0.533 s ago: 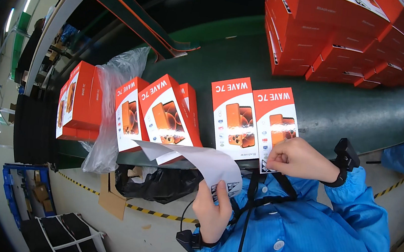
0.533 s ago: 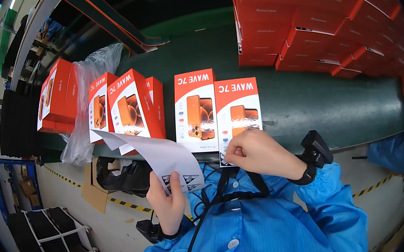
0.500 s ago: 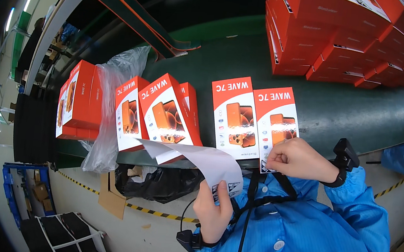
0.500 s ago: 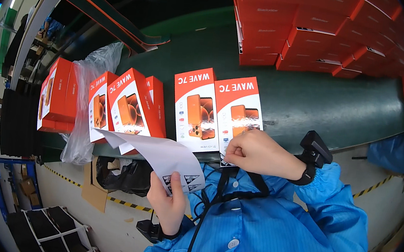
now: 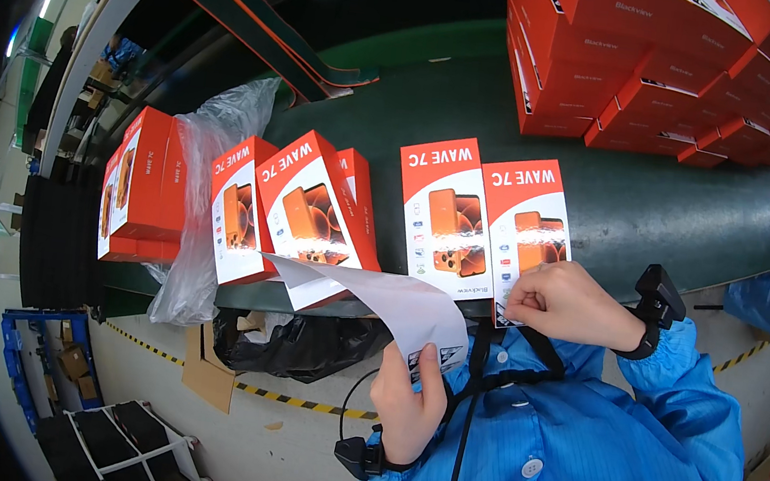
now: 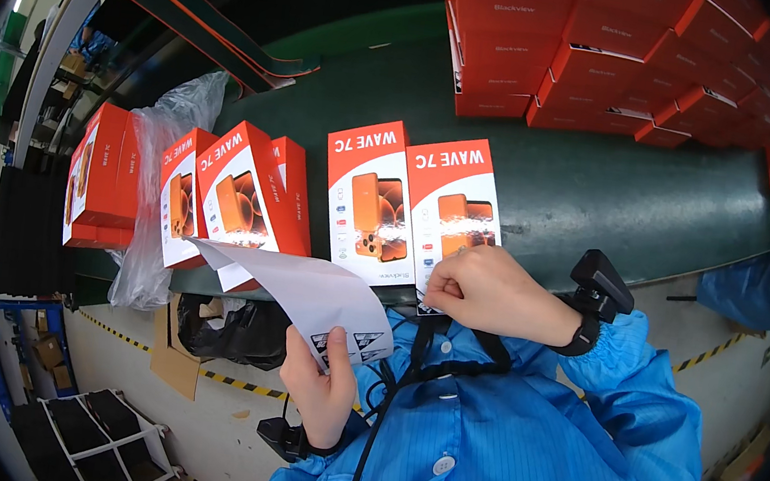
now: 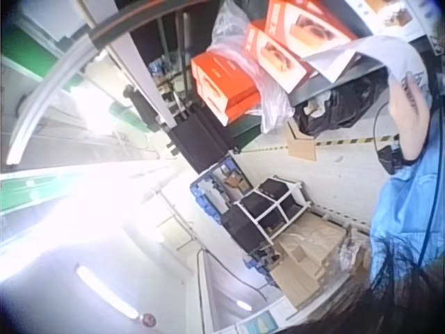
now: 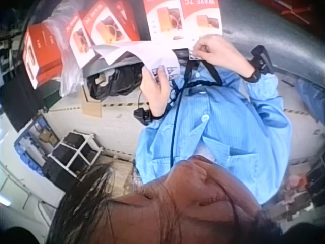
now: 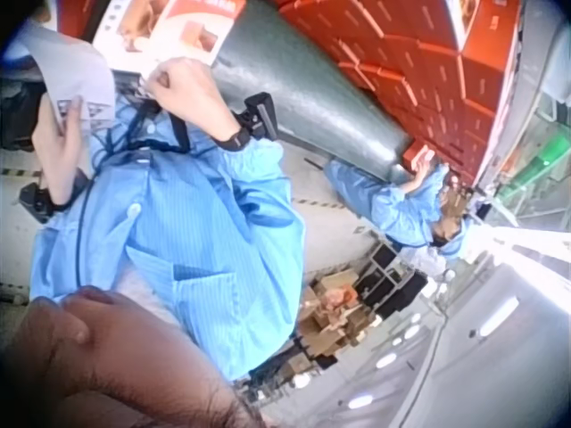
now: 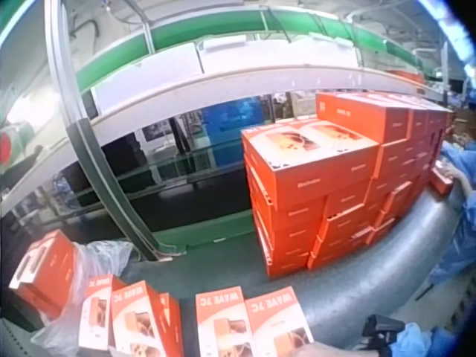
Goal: Applying labels to smartphone boxes and stacking them on an assembly line.
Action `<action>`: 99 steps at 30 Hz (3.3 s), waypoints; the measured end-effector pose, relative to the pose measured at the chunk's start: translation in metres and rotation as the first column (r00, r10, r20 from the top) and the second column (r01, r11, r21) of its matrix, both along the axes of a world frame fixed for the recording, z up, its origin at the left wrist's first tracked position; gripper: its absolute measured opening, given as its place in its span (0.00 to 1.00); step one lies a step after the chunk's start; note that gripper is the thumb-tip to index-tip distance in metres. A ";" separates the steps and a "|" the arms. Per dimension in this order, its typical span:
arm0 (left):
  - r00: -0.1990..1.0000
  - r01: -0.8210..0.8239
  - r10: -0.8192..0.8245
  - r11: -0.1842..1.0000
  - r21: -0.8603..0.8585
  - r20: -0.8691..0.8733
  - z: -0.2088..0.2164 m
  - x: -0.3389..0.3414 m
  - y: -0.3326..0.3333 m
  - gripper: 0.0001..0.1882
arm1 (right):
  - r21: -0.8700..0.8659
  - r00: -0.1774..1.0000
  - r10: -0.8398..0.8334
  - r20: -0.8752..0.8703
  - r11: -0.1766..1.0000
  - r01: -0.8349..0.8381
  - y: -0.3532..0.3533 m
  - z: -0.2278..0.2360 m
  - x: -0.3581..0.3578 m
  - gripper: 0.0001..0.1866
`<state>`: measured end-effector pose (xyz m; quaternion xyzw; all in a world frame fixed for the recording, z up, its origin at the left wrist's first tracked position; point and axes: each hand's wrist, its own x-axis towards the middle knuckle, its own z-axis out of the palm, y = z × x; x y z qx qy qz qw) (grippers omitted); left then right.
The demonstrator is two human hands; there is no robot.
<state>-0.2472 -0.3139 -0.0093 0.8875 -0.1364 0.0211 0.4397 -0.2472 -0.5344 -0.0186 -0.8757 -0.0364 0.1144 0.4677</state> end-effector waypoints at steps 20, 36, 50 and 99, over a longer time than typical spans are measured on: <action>0.991 0.037 -0.109 0.767 -0.641 -0.073 -0.015 -0.010 0.007 0.09 | 0.533 0.978 -0.200 0.061 0.835 0.138 0.032 0.020 -0.009 0.11; 0.986 0.021 -0.103 0.856 -0.516 -0.131 -0.011 -0.002 0.017 0.09 | 0.444 0.964 0.001 0.266 0.888 -0.123 0.051 0.031 -0.004 0.09; 0.998 -0.066 0.066 0.995 -0.070 0.000 -0.016 0.013 0.046 0.12 | 0.393 0.977 0.205 -0.054 0.904 -0.168 0.051 0.024 0.052 0.08; 0.812 -0.154 -0.387 0.580 -0.800 -0.437 -0.077 -0.041 -0.002 0.25 | 0.377 0.673 -0.548 0.497 0.835 0.401 -0.027 0.029 -0.147 0.48</action>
